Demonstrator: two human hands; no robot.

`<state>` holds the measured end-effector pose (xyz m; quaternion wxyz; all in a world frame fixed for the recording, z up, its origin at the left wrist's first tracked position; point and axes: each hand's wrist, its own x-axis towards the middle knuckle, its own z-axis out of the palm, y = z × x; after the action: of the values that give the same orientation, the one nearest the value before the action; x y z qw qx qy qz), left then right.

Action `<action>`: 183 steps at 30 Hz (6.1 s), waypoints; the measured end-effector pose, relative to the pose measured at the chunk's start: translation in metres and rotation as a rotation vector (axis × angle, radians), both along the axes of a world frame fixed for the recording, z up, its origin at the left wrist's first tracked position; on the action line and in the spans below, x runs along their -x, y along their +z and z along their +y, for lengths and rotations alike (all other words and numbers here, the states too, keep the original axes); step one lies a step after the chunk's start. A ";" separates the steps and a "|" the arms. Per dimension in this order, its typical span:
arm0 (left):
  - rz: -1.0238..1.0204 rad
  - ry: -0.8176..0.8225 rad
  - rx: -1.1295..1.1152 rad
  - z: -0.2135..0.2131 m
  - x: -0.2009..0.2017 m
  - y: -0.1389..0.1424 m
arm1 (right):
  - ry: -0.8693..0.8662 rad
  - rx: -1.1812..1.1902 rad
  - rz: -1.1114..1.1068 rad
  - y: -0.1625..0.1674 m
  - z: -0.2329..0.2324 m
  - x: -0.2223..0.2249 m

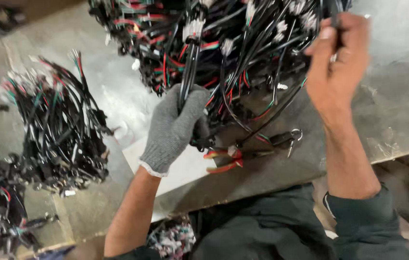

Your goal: The person sorts through large piles of black cable harnesses on a metal workbench, picks up individual harnesses, and uses red-handled pliers to crimp and fit connector components onto the cable ends, placing processed harnesses back onto the table piles.

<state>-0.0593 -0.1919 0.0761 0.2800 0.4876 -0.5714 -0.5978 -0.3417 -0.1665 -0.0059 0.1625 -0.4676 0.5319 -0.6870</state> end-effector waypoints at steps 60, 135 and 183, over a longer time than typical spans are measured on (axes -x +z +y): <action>-0.356 -0.573 0.424 0.047 -0.001 0.052 | -0.013 -0.096 1.072 0.122 0.135 -0.092; -1.029 -0.343 1.352 -0.037 0.069 -0.062 | 0.512 0.192 -0.433 0.094 0.069 0.006; -0.819 -0.197 1.355 0.049 -0.005 -0.098 | -0.213 -0.976 0.792 0.028 -0.056 0.056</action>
<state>-0.0540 -0.1428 -0.0217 0.2292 0.3394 -0.9084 0.0843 -0.3979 -0.2227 0.0223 0.0785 -0.5028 0.8471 -0.1532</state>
